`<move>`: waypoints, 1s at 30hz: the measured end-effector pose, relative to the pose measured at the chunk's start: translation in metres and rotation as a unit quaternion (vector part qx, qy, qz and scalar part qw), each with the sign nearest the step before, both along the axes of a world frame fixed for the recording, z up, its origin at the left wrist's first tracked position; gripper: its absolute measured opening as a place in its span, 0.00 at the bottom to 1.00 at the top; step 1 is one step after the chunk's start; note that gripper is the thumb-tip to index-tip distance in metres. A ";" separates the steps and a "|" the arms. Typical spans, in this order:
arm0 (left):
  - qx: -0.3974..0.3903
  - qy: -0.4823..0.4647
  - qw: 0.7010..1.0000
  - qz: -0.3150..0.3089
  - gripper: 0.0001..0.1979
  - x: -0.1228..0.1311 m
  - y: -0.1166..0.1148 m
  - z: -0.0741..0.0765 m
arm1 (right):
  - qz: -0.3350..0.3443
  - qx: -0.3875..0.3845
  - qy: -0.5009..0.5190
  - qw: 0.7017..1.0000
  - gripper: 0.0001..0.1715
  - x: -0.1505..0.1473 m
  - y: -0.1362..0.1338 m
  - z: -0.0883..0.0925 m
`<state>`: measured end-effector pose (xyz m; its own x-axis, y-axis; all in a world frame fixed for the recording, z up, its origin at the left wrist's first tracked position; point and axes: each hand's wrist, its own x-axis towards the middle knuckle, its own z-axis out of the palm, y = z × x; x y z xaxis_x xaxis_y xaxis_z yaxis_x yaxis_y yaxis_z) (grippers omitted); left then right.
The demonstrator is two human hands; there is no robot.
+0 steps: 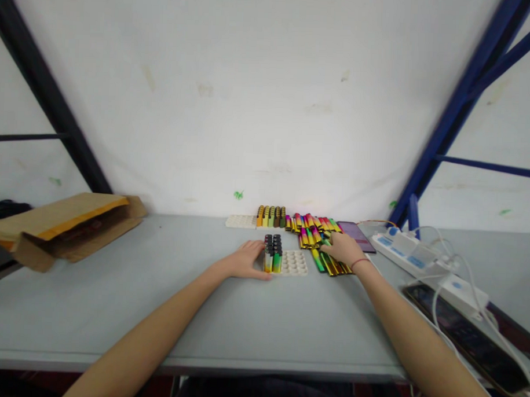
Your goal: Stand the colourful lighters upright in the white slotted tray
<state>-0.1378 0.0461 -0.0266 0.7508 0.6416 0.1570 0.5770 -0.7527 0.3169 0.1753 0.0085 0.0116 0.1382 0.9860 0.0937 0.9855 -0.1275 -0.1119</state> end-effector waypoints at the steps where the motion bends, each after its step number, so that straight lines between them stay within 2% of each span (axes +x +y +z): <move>1: 0.000 0.002 1.000 0.000 0.46 0.000 0.000 0.000 | -0.001 0.016 0.003 1.000 0.18 -0.001 0.000 0.001; 3: 0.002 0.002 1.000 -0.001 0.46 0.000 0.000 0.000 | 0.013 0.046 0.015 0.999 0.18 -0.005 -0.002 0.003; 6: 0.004 -0.007 1.000 -0.003 0.46 0.000 0.000 -0.001 | 0.075 0.082 0.076 0.991 0.19 -0.016 -0.006 0.005; 9: 0.001 -0.009 1.000 -0.001 0.46 0.000 0.001 -0.001 | 0.130 0.120 0.165 0.970 0.18 -0.029 -0.009 0.004; 13: 0.001 -0.009 1.000 0.000 0.46 0.000 0.001 -0.002 | 0.172 0.143 0.227 0.948 0.17 -0.043 -0.012 -0.002; 18: -0.001 0.004 1.000 0.003 0.47 0.000 0.000 -0.001 | 0.233 0.188 0.340 0.892 0.14 -0.057 -0.017 -0.008; 21: -0.002 0.009 1.000 0.004 0.47 0.001 0.000 -0.001 | 0.203 0.224 0.395 0.868 0.21 -0.064 -0.018 -0.012; 24: 0.000 0.017 1.000 0.006 0.48 0.001 0.000 0.000 | 0.131 0.192 0.490 0.840 0.29 -0.069 -0.015 -0.017; 27: 0.003 0.017 1.000 0.005 0.46 0.001 0.000 0.000 | 0.082 0.150 0.569 0.804 0.30 -0.071 -0.010 -0.022; 30: 0.003 0.011 1.000 0.005 0.45 0.001 -0.001 0.001 | 0.080 0.164 0.573 0.799 0.28 -0.070 -0.006 -0.027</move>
